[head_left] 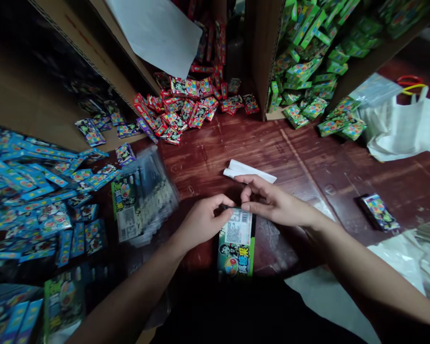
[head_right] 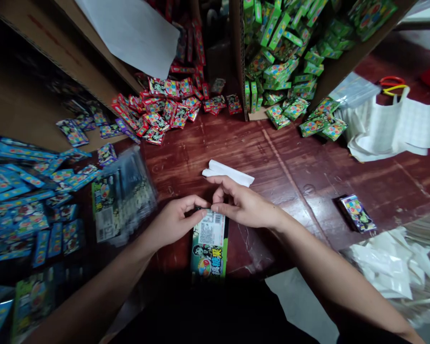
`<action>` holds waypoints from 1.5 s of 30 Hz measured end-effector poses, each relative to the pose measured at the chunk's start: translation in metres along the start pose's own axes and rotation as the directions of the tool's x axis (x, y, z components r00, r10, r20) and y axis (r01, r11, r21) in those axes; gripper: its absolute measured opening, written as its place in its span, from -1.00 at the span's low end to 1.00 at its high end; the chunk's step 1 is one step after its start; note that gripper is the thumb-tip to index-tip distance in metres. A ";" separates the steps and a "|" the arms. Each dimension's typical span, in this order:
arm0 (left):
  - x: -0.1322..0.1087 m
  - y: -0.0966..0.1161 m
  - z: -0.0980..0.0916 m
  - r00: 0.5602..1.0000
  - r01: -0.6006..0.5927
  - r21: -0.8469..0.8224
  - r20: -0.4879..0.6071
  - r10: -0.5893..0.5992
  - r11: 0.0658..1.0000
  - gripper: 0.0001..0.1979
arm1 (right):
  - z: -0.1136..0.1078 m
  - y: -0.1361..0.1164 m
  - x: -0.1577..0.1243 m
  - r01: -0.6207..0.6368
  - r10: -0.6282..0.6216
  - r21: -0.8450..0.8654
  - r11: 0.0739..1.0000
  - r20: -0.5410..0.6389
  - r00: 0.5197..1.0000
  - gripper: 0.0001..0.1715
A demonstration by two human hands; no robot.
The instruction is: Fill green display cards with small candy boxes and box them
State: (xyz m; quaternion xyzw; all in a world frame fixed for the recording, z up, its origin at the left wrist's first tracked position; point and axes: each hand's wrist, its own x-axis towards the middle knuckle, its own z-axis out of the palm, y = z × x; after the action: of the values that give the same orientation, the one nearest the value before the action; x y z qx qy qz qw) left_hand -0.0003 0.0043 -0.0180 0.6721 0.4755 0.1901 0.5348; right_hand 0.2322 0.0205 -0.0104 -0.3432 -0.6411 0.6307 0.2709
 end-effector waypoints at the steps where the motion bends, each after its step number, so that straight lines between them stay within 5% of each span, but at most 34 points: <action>1: -0.001 0.002 0.001 1.000 0.003 -0.008 0.000 -0.003 1.000 -0.81 | 0.002 0.000 -0.001 0.000 0.000 -0.024 1.000 0.010 1.000 -0.32; 6: -0.005 0.003 0.008 0.999 0.011 0.009 -0.036 -0.011 1.000 -0.79 | 0.014 0.003 -0.009 0.016 -0.050 -0.309 0.951 -0.105 0.993 -0.22; 10: -0.008 0.001 0.014 0.996 -0.053 -0.161 -0.080 0.041 0.986 -0.79 | 0.029 0.003 -0.023 0.055 -0.247 -0.686 0.725 -0.186 0.951 -0.17; 13: -0.010 0.001 0.018 0.994 -0.075 -0.274 -0.097 0.050 0.959 -0.72 | 0.042 0.005 -0.033 0.056 -0.304 -0.780 0.624 -0.176 0.936 -0.16; 20: -0.010 -0.001 0.012 0.998 0.054 -0.332 0.048 -0.040 0.942 -0.60 | 0.054 0.017 -0.048 -0.037 -0.180 -0.574 0.818 -0.316 0.931 -0.10; 22: -0.010 -0.002 -0.002 0.997 0.073 -0.325 0.007 -0.075 0.943 -0.56 | 0.054 0.020 -0.062 -0.027 -0.204 -0.460 0.888 -0.445 0.872 -0.09; 24: -0.014 -0.002 -0.018 0.981 0.071 -0.384 -0.142 -0.135 0.921 -0.52 | 0.056 0.024 -0.078 -0.016 -0.203 -0.326 0.945 -0.625 0.753 -0.09; 27: -0.027 0.000 -0.021 0.910 0.007 -0.552 -0.342 -0.234 0.834 -0.31 | 0.069 0.031 -0.096 0.020 -0.050 -0.049 0.999 -0.774 0.631 -0.07; 31: -0.053 -0.004 0.021 0.897 -0.070 -0.615 -0.384 -0.220 0.786 -0.13 | 0.082 0.033 -0.092 0.191 0.084 0.213 0.958 -0.847 0.525 -0.13; 34: -0.069 -0.011 0.052 0.942 -0.042 -0.560 -0.299 -0.154 0.827 -0.45 | 0.072 0.026 -0.089 0.241 0.060 0.179 0.954 -0.900 0.432 -0.24; 36: -0.073 -0.011 0.061 0.973 -0.003 -0.443 -0.207 -0.099 0.896 -0.73 | 0.063 0.022 -0.094 0.212 0.008 0.139 0.967 -0.853 0.521 -0.22; 39: -0.065 -0.004 0.066 0.985 -0.008 -0.372 -0.164 -0.057 0.928 -0.70 | 0.060 0.021 -0.103 0.176 -0.085 0.052 0.983 -0.720 0.689 -0.15; 45: -0.051 0.000 0.072 0.981 -0.099 -0.412 -0.192 0.019 0.906 -0.56 | 0.073 0.037 -0.110 0.183 -0.194 -0.090 0.979 -0.684 0.703 -0.13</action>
State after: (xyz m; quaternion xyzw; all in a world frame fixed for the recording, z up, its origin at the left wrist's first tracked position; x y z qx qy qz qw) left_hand 0.0304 -0.0780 -0.0311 0.5350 0.4501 0.3651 0.6147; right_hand 0.2470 -0.1117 -0.0419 -0.4877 -0.5307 0.4221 0.5499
